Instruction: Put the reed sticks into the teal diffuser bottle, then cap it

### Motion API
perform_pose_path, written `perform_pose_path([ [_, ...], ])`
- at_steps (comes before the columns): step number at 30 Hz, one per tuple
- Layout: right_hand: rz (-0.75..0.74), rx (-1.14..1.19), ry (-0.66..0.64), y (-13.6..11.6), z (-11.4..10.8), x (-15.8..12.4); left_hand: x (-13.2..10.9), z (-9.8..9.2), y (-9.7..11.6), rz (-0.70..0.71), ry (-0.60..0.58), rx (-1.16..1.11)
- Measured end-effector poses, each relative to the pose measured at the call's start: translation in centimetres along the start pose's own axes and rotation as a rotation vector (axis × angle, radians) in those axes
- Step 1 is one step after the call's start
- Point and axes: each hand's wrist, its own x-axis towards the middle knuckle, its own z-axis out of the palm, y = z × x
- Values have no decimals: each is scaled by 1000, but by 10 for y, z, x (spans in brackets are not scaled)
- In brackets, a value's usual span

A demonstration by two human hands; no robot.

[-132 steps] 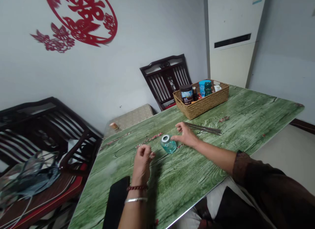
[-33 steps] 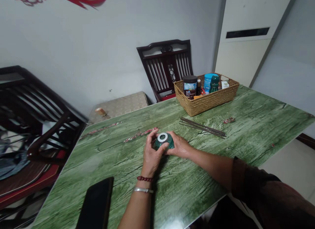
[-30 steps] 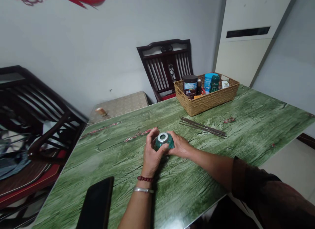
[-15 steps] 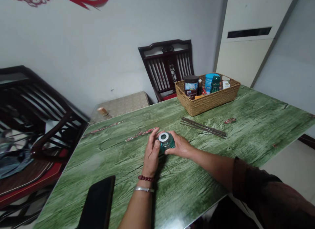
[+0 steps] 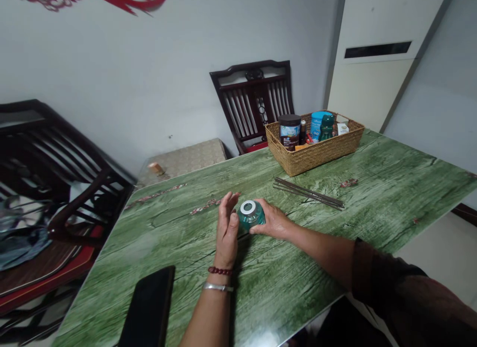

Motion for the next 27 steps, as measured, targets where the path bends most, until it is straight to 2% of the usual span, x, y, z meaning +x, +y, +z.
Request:
perform_pose_path([
  [5,-5,7,6,-1,0,0,-1,0,2,-101,-83,-14],
  [12,15,17,-2,-4,-2,-1,1,-4,-2,11,49,33],
  [19,-1,0,3,1,0,0,-1,1,2,-67,-113,-9],
  [27,-3,20,11,0,0,0,-1,-2,-4,-100,-72,26],
])
